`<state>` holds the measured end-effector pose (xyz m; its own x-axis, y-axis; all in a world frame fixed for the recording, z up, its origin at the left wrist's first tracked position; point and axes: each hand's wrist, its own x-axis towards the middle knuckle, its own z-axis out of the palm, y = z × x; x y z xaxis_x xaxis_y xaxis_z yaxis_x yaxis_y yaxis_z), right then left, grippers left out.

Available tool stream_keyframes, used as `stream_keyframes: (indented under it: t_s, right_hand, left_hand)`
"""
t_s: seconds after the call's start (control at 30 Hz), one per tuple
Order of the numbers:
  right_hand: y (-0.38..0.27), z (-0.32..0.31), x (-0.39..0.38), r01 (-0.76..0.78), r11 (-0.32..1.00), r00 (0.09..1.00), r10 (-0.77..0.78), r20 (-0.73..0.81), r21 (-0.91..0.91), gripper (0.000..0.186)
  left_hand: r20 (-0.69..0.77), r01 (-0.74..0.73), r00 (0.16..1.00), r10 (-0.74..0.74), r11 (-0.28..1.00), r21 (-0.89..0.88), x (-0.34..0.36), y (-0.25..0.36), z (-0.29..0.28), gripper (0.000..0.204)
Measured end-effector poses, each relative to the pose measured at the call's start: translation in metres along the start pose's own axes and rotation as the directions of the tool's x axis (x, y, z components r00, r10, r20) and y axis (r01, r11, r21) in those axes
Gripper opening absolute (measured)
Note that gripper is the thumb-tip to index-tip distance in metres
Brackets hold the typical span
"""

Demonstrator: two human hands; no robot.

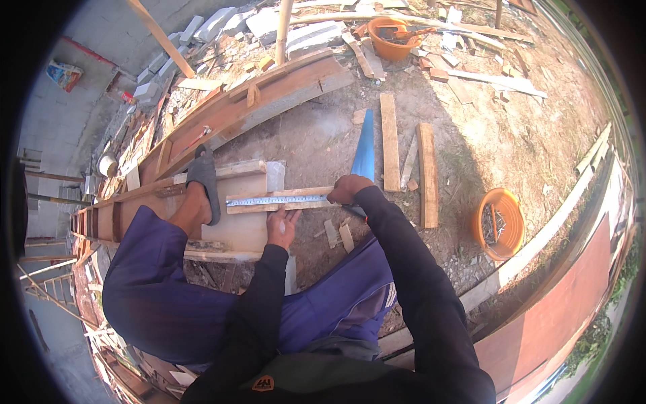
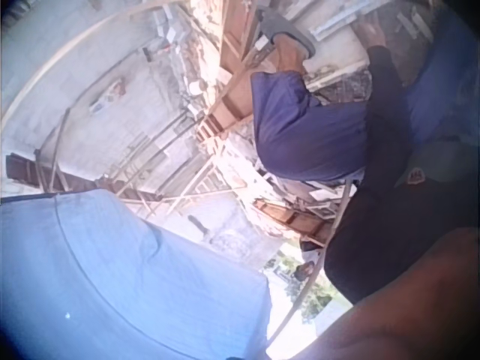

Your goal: The person measures a piece of wood with a tape measure, marks it, and cuts it with a hand saw. The person repeats the process for another piece of wood.

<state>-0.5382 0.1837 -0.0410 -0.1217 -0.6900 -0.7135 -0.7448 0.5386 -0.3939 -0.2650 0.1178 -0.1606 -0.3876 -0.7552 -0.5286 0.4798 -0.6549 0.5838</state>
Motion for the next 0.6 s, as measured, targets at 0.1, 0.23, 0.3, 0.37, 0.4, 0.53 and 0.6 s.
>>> stream_keyframes:
  t_s: [0.1,0.23,0.3,0.37,0.4,0.53,0.6]
  right_hand:
    - [-0.006,-0.004,-0.012,0.013,1.000,0.999,-0.014,-0.031,-0.008,0.054]
    - [-0.008,-0.009,-0.024,0.017,1.000,0.999,-0.017,-0.051,-0.003,0.054]
    - [-0.007,-0.008,-0.025,0.018,1.000,0.998,-0.018,-0.065,0.005,0.053]
    - [-0.004,-0.004,-0.021,0.023,1.000,0.997,-0.022,-0.073,0.009,0.052]
    - [-0.004,-0.003,-0.022,0.025,0.999,0.998,-0.024,-0.060,0.021,0.052]
    - [-0.002,0.000,-0.018,0.024,0.999,0.998,-0.022,-0.052,0.034,0.052]
    - [0.000,0.001,-0.014,0.026,0.999,0.998,-0.024,-0.056,0.028,0.052]
  left_hand:
    - [-0.018,0.008,1.000,-0.008,1.000,-0.016,0.000,0.002,-0.003,0.032]
    - [-0.049,0.035,0.998,-0.036,0.999,-0.013,0.000,0.003,0.003,0.040]
    - [-0.050,0.042,0.998,-0.041,0.999,0.002,0.001,0.004,0.004,0.040]
    - [-0.040,0.041,0.998,-0.040,0.999,0.011,0.003,0.007,0.002,0.040]
    - [-0.033,0.041,0.999,-0.041,0.999,0.006,0.002,0.006,0.000,0.040]
    - [-0.042,0.050,0.998,-0.048,0.998,0.047,0.004,0.007,-0.004,0.042]
    - [-0.050,0.052,0.997,-0.052,0.999,0.001,0.006,0.007,-0.003,0.039]
